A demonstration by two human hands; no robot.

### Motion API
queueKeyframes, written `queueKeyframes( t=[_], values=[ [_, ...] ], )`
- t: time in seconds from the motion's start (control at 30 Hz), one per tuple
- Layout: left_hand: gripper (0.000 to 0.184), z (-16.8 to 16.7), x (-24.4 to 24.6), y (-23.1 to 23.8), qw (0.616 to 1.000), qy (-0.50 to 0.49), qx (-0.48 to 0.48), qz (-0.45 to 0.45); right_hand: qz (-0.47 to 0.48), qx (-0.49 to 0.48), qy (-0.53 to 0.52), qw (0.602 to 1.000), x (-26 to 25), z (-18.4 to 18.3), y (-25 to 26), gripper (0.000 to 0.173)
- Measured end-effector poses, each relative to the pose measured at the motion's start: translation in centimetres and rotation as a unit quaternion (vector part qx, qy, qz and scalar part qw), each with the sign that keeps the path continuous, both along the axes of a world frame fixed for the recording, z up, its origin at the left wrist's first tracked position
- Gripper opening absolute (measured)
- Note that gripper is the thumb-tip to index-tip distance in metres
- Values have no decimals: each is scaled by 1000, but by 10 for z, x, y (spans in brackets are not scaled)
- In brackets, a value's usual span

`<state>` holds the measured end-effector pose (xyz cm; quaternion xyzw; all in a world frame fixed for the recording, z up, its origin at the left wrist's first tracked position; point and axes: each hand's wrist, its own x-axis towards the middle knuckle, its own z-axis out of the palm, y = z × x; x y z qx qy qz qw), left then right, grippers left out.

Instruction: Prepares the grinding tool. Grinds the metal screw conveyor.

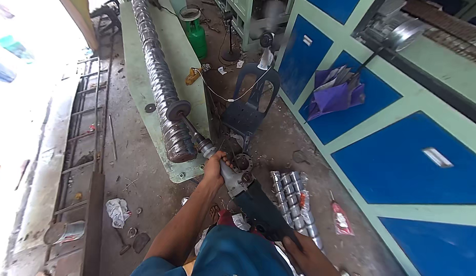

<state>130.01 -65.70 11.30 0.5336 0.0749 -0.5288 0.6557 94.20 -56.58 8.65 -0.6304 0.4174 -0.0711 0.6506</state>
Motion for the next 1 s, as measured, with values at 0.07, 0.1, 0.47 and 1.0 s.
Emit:
queueKeyframes(
  t=[0.07,0.1,0.47,1.0],
  values=[
    [8,-3,1,-3,1000,-1,7,2,0,12,3,1000,1,-1,-2,47],
    [7,-5,1,-4,1000,0,7,2,1,17,5,1000,1,-2,-3,48],
    [8,0,5,3,1000,9,-10,16,29,4,20,999,2,12,-13,49],
    [11,10,15,31,998,27,-36,33,64,-38,35,997,6,25,-6,52]
  ],
)
